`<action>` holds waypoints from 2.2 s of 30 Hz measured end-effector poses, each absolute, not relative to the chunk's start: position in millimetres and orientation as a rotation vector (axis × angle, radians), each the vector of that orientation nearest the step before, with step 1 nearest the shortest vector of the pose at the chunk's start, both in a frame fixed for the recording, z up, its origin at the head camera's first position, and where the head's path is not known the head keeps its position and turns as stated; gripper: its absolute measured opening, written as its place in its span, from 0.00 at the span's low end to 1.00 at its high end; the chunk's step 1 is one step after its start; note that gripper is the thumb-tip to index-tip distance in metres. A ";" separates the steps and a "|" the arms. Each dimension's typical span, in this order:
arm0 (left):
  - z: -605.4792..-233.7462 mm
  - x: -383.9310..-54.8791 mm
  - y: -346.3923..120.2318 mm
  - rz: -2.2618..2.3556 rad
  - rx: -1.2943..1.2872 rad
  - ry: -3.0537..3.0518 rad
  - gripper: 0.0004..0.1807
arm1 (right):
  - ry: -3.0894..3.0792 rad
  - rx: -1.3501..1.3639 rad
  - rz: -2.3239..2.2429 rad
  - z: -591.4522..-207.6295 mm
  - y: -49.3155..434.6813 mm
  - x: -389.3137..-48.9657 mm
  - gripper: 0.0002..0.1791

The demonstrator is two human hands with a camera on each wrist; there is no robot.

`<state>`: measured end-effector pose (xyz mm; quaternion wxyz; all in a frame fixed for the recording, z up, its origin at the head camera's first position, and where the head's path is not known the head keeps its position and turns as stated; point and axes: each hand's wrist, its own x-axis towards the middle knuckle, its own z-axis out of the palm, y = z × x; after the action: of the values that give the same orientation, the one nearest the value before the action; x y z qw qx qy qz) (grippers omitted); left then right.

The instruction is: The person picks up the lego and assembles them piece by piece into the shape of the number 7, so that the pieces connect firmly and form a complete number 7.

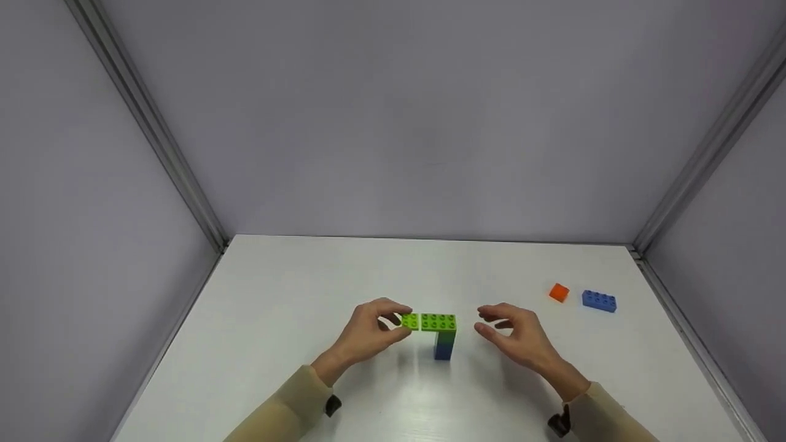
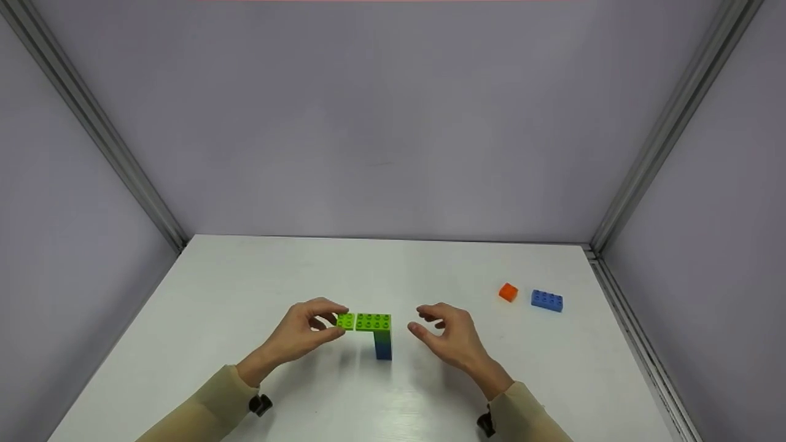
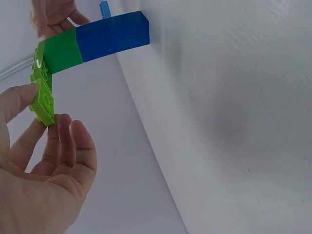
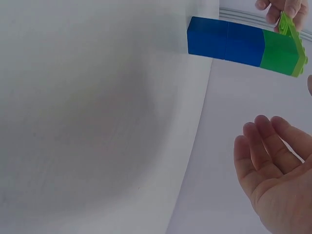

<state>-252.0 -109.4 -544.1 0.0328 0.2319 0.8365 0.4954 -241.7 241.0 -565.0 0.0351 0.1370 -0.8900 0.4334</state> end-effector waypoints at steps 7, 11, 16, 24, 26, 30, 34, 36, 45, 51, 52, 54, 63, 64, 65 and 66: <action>-541.6 -249.7 -106.5 1.494 0.710 2.597 0.19 | -2.688 0.351 1.228 -572.1 274.2 -248.1 0.17; -540.8 -249.1 -105.1 1.480 0.705 2.598 0.19 | -2.719 0.254 1.203 -576.3 293.5 -249.0 0.18; -539.1 -251.6 -104.2 1.472 0.706 2.608 0.19 | -2.787 0.119 1.173 -578.8 319.8 -252.7 0.23; -538.5 -252.9 -102.9 1.453 0.700 2.614 0.19 | -2.743 0.011 1.107 -585.0 363.3 -260.2 0.28; -538.3 -253.0 -102.2 1.449 0.698 2.616 0.19 | -2.728 -0.020 1.091 -586.5 373.7 -260.9 0.29; -537.2 -253.6 -101.6 1.448 0.694 2.618 0.20 | -2.701 -0.082 1.042 -588.5 392.5 -263.7 0.30; -536.1 -253.9 -101.9 1.448 0.696 2.618 0.20 | -2.701 -0.167 1.052 -589.3 407.8 -267.9 0.34; -535.5 -254.1 -102.2 1.449 0.694 2.617 0.20 | -2.718 -0.221 1.082 -588.9 414.5 -270.5 0.37; -535.1 -252.9 -104.9 1.456 0.666 2.616 0.20 | -2.819 -0.398 1.024 -586.0 442.3 -283.1 0.42; -536.1 -253.3 -103.5 1.465 0.680 2.607 0.19 | -2.881 -0.425 1.073 -586.8 463.3 -287.1 0.46; -536.2 -253.5 -103.1 1.466 0.685 2.604 0.19 | -2.891 -0.430 1.085 -587.6 466.0 -287.7 0.46; -536.4 -253.5 -102.6 1.465 0.694 2.600 0.19 | -2.911 -0.435 1.112 -589.8 470.5 -289.1 0.47; -535.7 -253.6 -102.7 1.456 0.723 2.609 0.19 | -2.925 -0.342 1.135 -595.2 471.9 -295.2 0.46; -535.9 -253.6 -102.8 1.455 0.729 2.610 0.19 | -2.918 -0.334 1.129 -595.9 471.3 -295.3 0.45; -536.1 -253.8 -102.8 1.456 0.732 2.611 0.19 | -2.910 -0.329 1.127 -596.8 470.9 -295.3 0.43; -536.4 -254.0 -102.7 1.458 0.734 2.611 0.19 | -2.902 -0.329 1.129 -598.0 470.7 -295.5 0.42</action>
<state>-254.0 -102.7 -536.4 0.0312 0.2384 0.8475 0.4732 -295.5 470.7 -598.0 0.0052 -0.1051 -0.9268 0.3606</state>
